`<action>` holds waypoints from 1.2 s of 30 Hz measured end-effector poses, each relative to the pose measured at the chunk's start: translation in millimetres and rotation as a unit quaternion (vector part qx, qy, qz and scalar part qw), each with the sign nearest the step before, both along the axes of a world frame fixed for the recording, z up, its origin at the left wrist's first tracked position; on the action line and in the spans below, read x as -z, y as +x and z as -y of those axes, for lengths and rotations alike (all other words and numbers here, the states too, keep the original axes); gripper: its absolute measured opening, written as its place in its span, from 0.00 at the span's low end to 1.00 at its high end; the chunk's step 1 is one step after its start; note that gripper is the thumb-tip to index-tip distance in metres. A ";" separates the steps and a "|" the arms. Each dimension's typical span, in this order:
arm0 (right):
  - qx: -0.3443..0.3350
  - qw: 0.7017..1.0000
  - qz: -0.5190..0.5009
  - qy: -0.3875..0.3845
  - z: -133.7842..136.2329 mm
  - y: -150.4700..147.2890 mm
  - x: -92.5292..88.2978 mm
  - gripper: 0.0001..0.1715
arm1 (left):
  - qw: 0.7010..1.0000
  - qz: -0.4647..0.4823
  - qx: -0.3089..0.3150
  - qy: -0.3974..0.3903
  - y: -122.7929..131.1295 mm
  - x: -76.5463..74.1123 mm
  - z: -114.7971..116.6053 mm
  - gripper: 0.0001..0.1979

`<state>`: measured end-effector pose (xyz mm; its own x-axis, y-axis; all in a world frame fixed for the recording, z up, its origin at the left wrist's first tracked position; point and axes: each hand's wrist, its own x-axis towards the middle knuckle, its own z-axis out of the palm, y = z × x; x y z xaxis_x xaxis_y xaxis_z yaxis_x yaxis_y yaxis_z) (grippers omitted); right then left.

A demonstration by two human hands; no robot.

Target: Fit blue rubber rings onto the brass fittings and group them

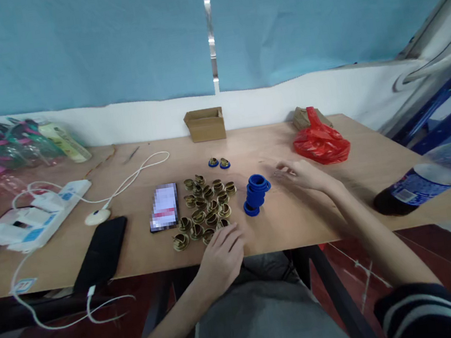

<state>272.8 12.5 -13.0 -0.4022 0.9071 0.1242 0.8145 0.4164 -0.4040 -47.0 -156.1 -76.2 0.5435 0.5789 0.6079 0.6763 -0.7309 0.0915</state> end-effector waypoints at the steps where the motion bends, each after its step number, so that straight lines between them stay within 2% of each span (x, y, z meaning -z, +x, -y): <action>1: -0.024 0.999 -0.012 -0.025 -11.4 -8.4 -2.0 0.16 | 1.000 0.003 0.007 -0.005 2.2 0.5 1.2 0.12; 3: -0.050 0.996 -0.036 -0.066 -39.5 -28.9 -2.9 0.13 | 1.000 0.008 0.017 -0.010 5.2 1.6 2.8 0.11; 7: -0.060 0.993 -0.058 -0.086 -98.6 -77.5 7.3 0.07 | 0.999 0.018 0.034 -0.010 6.8 2.3 4.5 0.11; 10: -0.062 0.990 -0.077 -0.098 -128.6 -109.6 17.5 0.11 | 0.999 0.036 0.037 -0.014 7.2 0.9 6.2 0.10; 13: -0.067 0.988 -0.092 -0.108 -145.9 -131.9 24.7 0.18 | 0.998 0.051 0.043 -0.021 8.3 -1.0 7.5 0.11; 15: -0.071 0.987 -0.100 -0.104 -153.4 -141.8 28.9 0.20 | 0.997 0.055 0.047 -0.026 9.3 -1.6 7.5 0.10; 21: -0.077 0.989 -0.105 -0.071 -165.7 -155.7 48.1 0.11 | 0.996 0.067 0.045 -0.032 10.0 3.7 3.7 0.11; 27: -0.070 0.990 -0.107 -0.052 -165.7 -159.4 66.0 0.14 | 0.996 0.075 0.038 -0.035 6.7 7.0 0.9 0.10; 36: -0.071 0.985 -0.144 -0.059 -166.5 -164.1 70.1 0.15 | 0.995 0.079 0.046 -0.040 5.4 5.1 0.8 0.11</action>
